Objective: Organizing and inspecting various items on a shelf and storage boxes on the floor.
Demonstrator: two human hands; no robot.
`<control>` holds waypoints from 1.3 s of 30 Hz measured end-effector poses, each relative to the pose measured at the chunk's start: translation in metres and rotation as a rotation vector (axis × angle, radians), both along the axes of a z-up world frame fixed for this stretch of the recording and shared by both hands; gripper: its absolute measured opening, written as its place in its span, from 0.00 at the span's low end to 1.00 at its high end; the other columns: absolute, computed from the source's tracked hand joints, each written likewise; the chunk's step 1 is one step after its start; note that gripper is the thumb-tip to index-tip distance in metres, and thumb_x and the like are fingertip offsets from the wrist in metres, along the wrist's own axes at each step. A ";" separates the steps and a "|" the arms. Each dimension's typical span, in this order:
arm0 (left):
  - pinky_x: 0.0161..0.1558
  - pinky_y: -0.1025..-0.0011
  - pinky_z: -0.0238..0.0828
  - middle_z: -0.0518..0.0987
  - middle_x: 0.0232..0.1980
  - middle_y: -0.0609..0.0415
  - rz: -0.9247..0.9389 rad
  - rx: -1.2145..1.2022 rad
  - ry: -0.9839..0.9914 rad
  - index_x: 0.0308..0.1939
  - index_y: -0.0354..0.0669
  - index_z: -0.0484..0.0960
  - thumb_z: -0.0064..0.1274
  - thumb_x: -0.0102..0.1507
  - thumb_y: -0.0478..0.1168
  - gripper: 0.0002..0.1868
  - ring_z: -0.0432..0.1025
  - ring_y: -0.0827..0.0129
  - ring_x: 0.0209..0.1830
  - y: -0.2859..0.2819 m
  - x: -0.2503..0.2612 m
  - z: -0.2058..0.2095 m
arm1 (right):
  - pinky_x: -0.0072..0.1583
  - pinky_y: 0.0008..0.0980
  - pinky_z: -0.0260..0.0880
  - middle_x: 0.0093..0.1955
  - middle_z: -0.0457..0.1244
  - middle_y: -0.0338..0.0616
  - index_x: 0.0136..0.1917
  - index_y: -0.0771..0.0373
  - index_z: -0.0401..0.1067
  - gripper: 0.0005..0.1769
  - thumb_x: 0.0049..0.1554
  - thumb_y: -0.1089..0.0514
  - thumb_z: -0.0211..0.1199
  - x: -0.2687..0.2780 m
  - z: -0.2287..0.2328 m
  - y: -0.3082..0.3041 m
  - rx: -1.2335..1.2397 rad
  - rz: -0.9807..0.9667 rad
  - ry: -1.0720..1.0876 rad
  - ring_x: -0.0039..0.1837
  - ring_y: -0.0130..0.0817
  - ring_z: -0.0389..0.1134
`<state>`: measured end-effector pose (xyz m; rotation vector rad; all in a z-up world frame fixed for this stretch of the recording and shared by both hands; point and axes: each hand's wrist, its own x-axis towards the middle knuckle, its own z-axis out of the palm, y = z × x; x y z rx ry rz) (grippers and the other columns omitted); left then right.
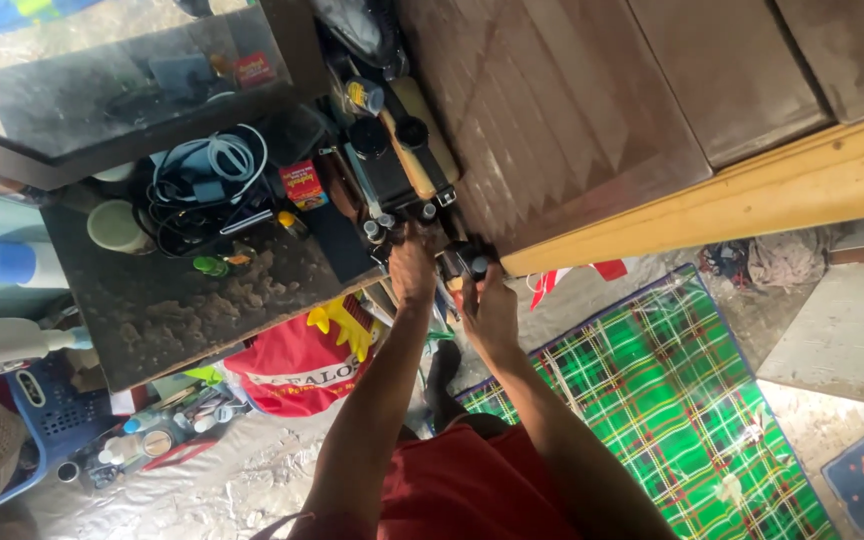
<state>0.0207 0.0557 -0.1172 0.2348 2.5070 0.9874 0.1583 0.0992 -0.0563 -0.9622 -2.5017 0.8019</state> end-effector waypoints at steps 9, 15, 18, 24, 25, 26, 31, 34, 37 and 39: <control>0.40 0.46 0.77 0.76 0.42 0.41 0.319 0.178 0.170 0.48 0.40 0.74 0.61 0.61 0.41 0.16 0.77 0.42 0.41 -0.079 0.015 0.033 | 0.38 0.43 0.74 0.29 0.66 0.47 0.49 0.67 0.68 0.17 0.62 0.49 0.58 -0.031 -0.026 -0.001 0.114 0.013 0.128 0.38 0.56 0.73; 0.49 0.42 0.78 0.64 0.56 0.37 0.052 0.320 0.224 0.65 0.38 0.60 0.71 0.54 0.40 0.42 0.71 0.32 0.56 -0.091 -0.028 0.048 | 0.39 0.44 0.73 0.29 0.67 0.47 0.53 0.67 0.67 0.19 0.61 0.47 0.58 -0.045 -0.028 -0.003 0.132 -0.003 0.143 0.36 0.55 0.72; 0.41 0.47 0.81 0.66 0.52 0.40 0.033 0.343 0.204 0.60 0.39 0.63 0.69 0.57 0.40 0.35 0.77 0.38 0.44 -0.086 -0.039 0.021 | 0.40 0.40 0.75 0.29 0.69 0.44 0.54 0.69 0.69 0.18 0.61 0.51 0.57 -0.056 -0.022 -0.003 0.057 -0.033 0.241 0.35 0.44 0.75; 0.40 0.39 0.77 0.67 0.49 0.42 0.049 0.316 0.265 0.55 0.43 0.68 0.70 0.54 0.42 0.31 0.76 0.35 0.41 -0.072 -0.038 0.017 | 0.41 0.46 0.75 0.38 0.68 0.59 0.59 0.73 0.70 0.21 0.63 0.52 0.55 -0.073 -0.031 0.003 0.267 -0.033 0.248 0.40 0.60 0.73; 0.40 0.39 0.77 0.67 0.49 0.42 0.048 0.317 0.261 0.55 0.43 0.68 0.70 0.54 0.42 0.31 0.76 0.35 0.41 -0.070 -0.040 0.008 | 0.41 0.46 0.75 0.38 0.68 0.59 0.59 0.73 0.70 0.21 0.63 0.52 0.55 -0.074 -0.035 0.002 0.267 -0.034 0.245 0.40 0.60 0.73; 0.41 0.39 0.77 0.67 0.49 0.44 0.049 0.311 0.275 0.53 0.44 0.69 0.69 0.55 0.42 0.29 0.76 0.35 0.41 -0.067 -0.041 0.000 | 0.44 0.44 0.76 0.41 0.68 0.60 0.60 0.72 0.69 0.21 0.63 0.52 0.55 -0.075 -0.039 0.001 0.286 -0.035 0.251 0.42 0.59 0.73; 0.39 0.34 0.74 0.66 0.48 0.42 0.080 0.319 0.296 0.51 0.41 0.67 0.67 0.56 0.42 0.27 0.73 0.29 0.40 -0.057 -0.047 -0.030 | 0.43 0.47 0.75 0.42 0.68 0.64 0.62 0.73 0.68 0.19 0.62 0.57 0.57 -0.081 -0.019 -0.007 0.229 -0.031 0.334 0.42 0.63 0.73; 0.39 0.34 0.74 0.66 0.48 0.42 0.085 0.320 0.299 0.51 0.42 0.67 0.67 0.56 0.43 0.28 0.73 0.29 0.41 -0.055 -0.047 -0.022 | 0.37 0.42 0.77 0.37 0.69 0.61 0.63 0.71 0.65 0.17 0.64 0.60 0.54 -0.083 -0.006 -0.008 0.095 -0.036 0.388 0.36 0.54 0.74; 0.42 0.36 0.75 0.64 0.51 0.42 0.074 0.298 0.278 0.53 0.41 0.64 0.65 0.56 0.55 0.34 0.73 0.28 0.41 -0.058 -0.043 -0.002 | 0.36 0.42 0.76 0.35 0.68 0.61 0.63 0.71 0.64 0.18 0.63 0.59 0.56 -0.084 -0.006 -0.011 0.107 -0.029 0.398 0.35 0.56 0.74; 0.42 0.34 0.76 0.64 0.52 0.42 0.083 0.277 0.274 0.55 0.43 0.62 0.67 0.54 0.53 0.36 0.73 0.27 0.41 -0.055 -0.042 0.002 | 0.38 0.48 0.74 0.35 0.67 0.62 0.65 0.70 0.63 0.20 0.63 0.57 0.56 -0.086 0.005 -0.015 0.149 -0.043 0.385 0.38 0.63 0.73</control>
